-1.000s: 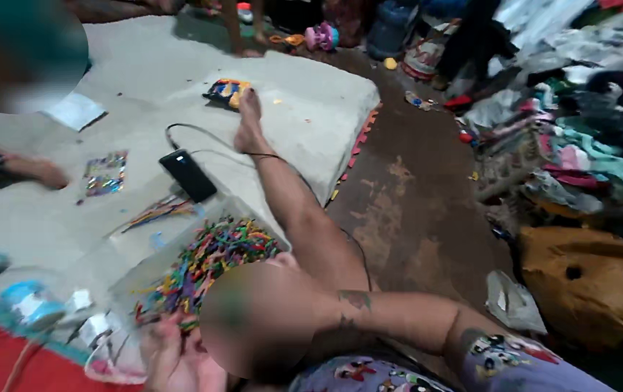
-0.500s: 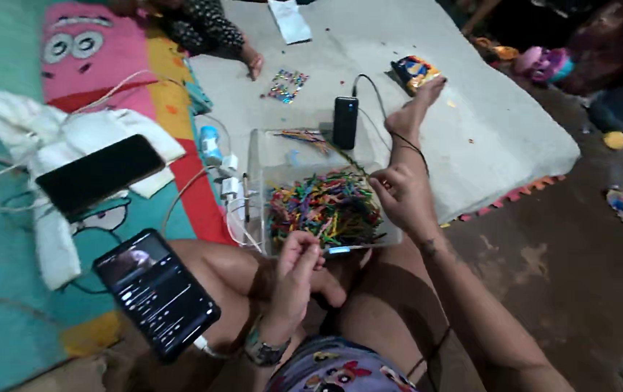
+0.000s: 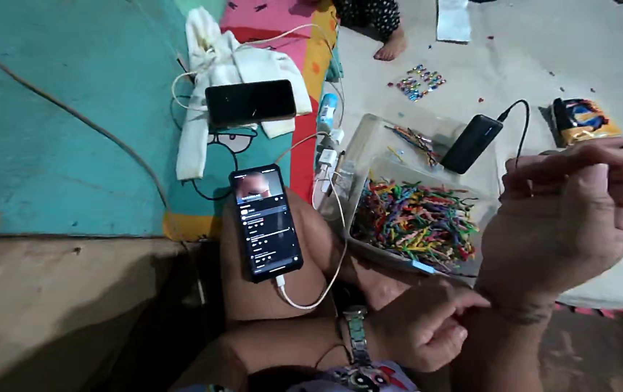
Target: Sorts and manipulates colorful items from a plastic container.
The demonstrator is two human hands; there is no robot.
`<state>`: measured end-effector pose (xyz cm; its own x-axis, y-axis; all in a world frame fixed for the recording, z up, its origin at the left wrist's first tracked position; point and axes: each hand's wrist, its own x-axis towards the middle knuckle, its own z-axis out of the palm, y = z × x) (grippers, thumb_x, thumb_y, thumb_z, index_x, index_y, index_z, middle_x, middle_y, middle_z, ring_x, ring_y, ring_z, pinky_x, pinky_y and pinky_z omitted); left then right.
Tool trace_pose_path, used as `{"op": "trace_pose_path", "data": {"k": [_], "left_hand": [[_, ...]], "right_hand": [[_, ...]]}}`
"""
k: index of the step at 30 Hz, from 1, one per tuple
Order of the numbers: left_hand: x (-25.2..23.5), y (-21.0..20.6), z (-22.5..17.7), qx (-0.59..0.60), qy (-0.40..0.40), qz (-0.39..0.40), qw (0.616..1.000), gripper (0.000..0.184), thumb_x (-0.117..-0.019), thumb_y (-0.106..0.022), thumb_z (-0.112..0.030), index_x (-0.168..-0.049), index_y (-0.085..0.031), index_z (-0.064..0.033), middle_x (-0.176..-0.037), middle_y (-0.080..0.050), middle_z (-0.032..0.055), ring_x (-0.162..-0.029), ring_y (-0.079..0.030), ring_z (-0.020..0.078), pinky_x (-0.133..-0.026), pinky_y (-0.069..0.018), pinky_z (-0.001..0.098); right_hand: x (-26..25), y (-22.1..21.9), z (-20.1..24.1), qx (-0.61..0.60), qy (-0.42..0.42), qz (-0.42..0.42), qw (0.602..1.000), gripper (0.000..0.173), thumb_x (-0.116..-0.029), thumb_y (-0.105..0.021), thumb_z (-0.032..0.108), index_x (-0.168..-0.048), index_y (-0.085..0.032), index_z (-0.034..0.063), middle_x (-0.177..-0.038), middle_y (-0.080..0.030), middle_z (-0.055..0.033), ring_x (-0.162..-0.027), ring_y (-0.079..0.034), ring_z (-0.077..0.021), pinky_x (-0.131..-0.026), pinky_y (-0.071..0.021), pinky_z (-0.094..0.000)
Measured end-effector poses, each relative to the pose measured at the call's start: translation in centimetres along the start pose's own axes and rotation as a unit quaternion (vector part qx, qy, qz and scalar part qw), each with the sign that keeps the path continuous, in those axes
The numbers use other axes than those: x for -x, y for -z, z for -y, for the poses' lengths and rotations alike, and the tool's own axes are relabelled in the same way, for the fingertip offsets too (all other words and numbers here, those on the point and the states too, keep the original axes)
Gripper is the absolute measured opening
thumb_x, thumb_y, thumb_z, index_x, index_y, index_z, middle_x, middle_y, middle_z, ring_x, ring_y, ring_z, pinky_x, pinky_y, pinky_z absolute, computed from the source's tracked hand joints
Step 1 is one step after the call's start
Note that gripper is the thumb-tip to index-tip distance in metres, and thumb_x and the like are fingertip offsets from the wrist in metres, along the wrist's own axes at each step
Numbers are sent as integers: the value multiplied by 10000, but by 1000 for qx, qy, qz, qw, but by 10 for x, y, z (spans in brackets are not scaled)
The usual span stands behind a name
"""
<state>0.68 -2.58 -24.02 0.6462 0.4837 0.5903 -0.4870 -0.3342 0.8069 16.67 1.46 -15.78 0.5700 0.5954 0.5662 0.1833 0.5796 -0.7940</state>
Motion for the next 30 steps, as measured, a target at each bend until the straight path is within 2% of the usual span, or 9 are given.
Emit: {"op": "trace_pose_path", "data": {"k": [2, 6, 9, 15, 18, 20, 22, 26, 30], "left_hand": [[18, -5, 5, -8, 5, 44, 999, 280, -916, -553, 15, -1173, -608, 111, -1019, -653, 216, -946, -648, 257, -911, -536, 317], [23, -11, 3, -51, -26, 40, 998, 217, -916, -577, -55, -1051, -735, 5, -1093, -642, 207, -1050, -620, 267, -970, -498, 316], [5, -3, -7, -20, -24, 8, 999, 347, -965, -551, -111, -1265, -599, 56, -1281, -562, 233, -1229, -551, 266, -1097, -435, 316], [33, -10, 12, -33, -17, 74, 997, 278, -899, -581, -43, -1148, -618, 74, -1005, -666, 199, -945, -663, 252, -915, -543, 317], [17, -12, 2, -56, -33, 24, 998, 215, -944, -558, -105, -1097, -672, -6, -1109, -613, 160, -1090, -590, 224, -1013, -471, 288], [3, -12, -3, -56, -26, -11, 998, 266, -964, -567, -138, -1199, -599, -17, -1230, -576, 155, -1199, -552, 196, -1087, -423, 267], [8, -16, 4, -58, -22, -15, 998, 300, -953, -574, -141, -1222, -541, -15, -1179, -592, 152, -1130, -569, 194, -1040, -446, 261], [40, -15, 16, -20, 36, 128, 991, 259, -878, -598, -49, -1122, -632, 34, -999, -645, 168, -930, -637, 240, -878, -542, 326], [37, -16, 19, 18, 37, 299, 953, 172, -918, -559, 2, -947, -729, 6, -899, -697, 140, -863, -692, 247, -807, -570, 369]], "right_hand": [[-5, 1, 3, -8, -25, -39, 999, 166, -1066, -422, 175, -1149, -565, 194, -965, -645, 60, -878, -662, -120, -842, -588, -357], [-8, 4, 9, -5, -26, -97, 995, 182, -1063, -370, 134, -1160, -524, 136, -969, -629, 19, -883, -659, -149, -828, -586, -368], [-3, 0, 16, -10, -24, -136, 990, 198, -1059, -331, 117, -1154, -504, 134, -962, -624, 16, -893, -656, -143, -842, -581, -356], [-11, 5, 28, -27, -27, -183, 982, 307, -1080, -182, 125, -1149, -481, 138, -951, -629, 15, -855, -658, -129, -823, -576, -331], [-10, 0, 32, -43, -38, -206, 977, 325, -1095, -168, 138, -1134, -492, 143, -884, -609, 25, -802, -644, -114, -792, -579, -315], [-3, -1, 31, -48, -46, -165, 984, 318, -1094, -198, 140, -1151, -508, 187, -865, -610, 72, -788, -634, -78, -775, -570, -284], [2, -1, 26, -66, -62, -134, 987, 287, -1094, -259, 139, -1144, -534, 204, -853, -626, 88, -771, -647, -71, -779, -587, -293], [3, 15, -6, 17, -118, -24, 993, 203, -1063, -412, 153, -1201, -547, 216, -956, -661, 109, -851, -652, -49, -809, -572, -281], [9, 26, -33, 379, -218, 231, 869, 257, -1047, -496, 90, -1246, -622, -12, -1177, -673, -151, -974, -678, -217, -857, -573, -424]]}}
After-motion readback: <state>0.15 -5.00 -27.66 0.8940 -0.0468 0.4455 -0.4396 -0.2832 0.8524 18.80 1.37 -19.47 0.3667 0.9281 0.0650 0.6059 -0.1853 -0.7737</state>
